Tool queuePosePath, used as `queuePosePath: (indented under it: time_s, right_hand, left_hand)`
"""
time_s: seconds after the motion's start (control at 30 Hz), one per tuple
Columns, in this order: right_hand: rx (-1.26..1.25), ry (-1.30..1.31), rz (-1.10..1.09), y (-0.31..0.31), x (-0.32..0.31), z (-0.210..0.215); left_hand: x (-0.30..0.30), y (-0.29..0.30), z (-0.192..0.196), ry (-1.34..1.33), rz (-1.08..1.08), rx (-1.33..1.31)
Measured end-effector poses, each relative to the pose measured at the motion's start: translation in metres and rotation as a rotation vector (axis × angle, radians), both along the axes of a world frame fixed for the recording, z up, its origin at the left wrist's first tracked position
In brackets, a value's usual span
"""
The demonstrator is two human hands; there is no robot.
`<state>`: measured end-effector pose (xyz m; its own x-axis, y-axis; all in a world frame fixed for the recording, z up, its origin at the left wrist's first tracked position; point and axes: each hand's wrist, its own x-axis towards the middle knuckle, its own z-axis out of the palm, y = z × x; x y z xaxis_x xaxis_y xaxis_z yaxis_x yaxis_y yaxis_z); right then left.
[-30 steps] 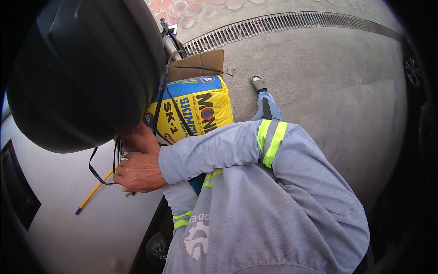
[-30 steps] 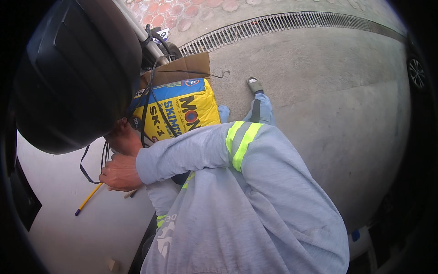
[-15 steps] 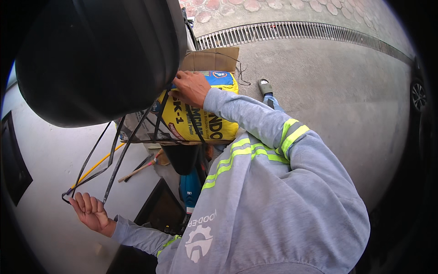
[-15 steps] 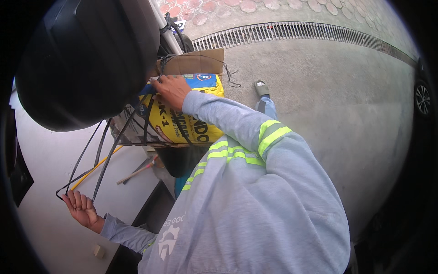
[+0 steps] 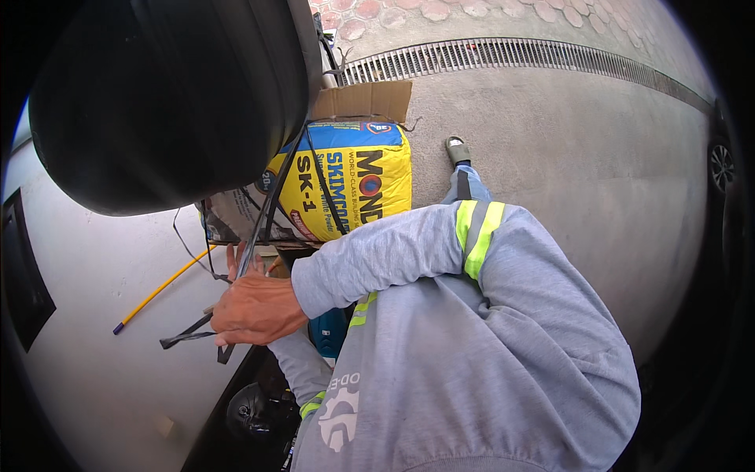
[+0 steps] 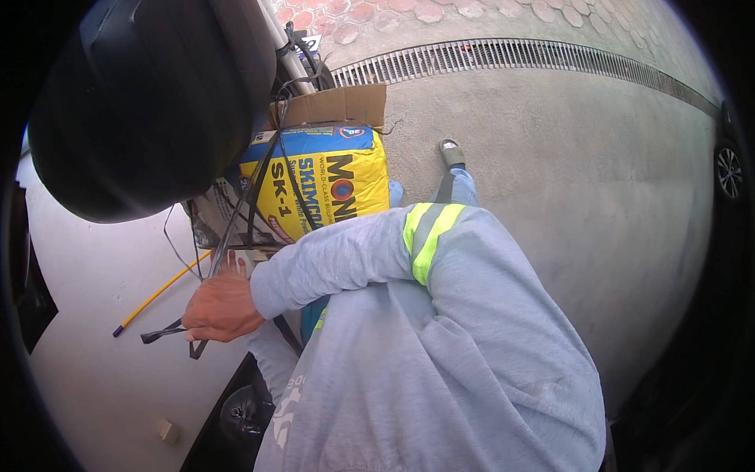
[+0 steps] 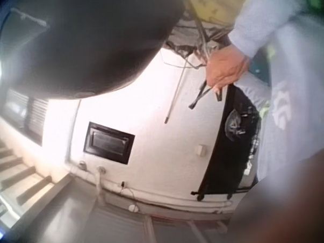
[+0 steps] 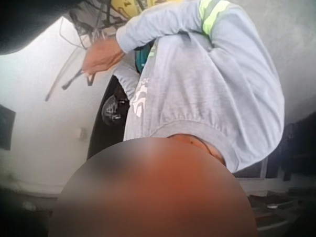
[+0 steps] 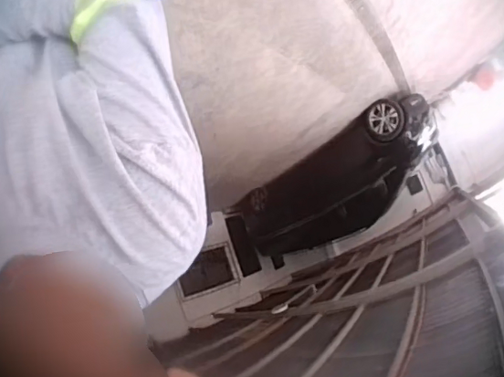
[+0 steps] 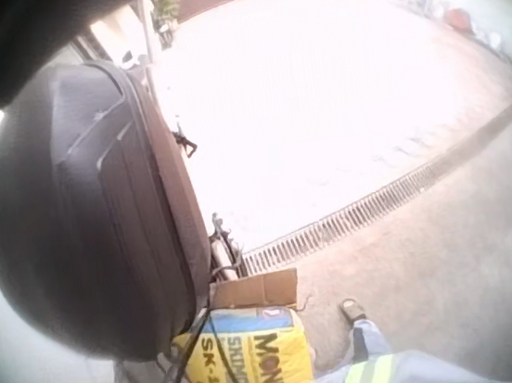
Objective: The person secures a yellow and blue bag and a cardboard box to the back of a motorcycle using black straps. They repeatedly wrap the straps around the cargo and the bike's frame, then tie knots to fasten the load.
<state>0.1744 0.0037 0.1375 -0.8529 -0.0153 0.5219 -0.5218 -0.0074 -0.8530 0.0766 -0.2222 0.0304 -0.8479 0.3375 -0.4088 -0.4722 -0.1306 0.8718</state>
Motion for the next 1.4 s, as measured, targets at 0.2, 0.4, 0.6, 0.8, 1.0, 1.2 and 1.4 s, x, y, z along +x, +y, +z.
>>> queuePosePath:
  time_s: [0.2,0.4,0.6,0.8,1.0,1.2,1.4]
  right_hand:
    - [-0.289,0.166,0.210,0.002,-0.004,0.028]
    - [-0.023,0.112,0.334,-0.015,0.004,0.010]
    - [-0.213,0.208,0.316,0.001,0.000,0.026]
    - [0.194,-0.044,-0.370,0.072,0.004,-0.064]
    - [0.583,-0.391,-0.534,0.113,-0.010,-0.167]
    - [0.347,-0.018,-0.423,0.086,-0.035,-0.145]
    - [0.179,-0.037,-0.250,0.058,-0.017,-0.102]
  left_hand:
    - [0.052,0.092,-0.046,0.493,-0.259,-0.374]
    - [0.045,0.169,0.005,0.590,-0.001,-0.004]
    - [0.017,0.117,0.110,0.134,-0.007,0.524]
    - [-0.004,0.077,0.170,0.132,-0.002,0.470]
    - [0.028,0.109,0.171,-0.155,-0.320,0.500]
    - [0.004,0.053,0.227,0.044,-0.103,0.611]
    - [-0.056,0.017,0.237,0.258,-0.059,0.777]
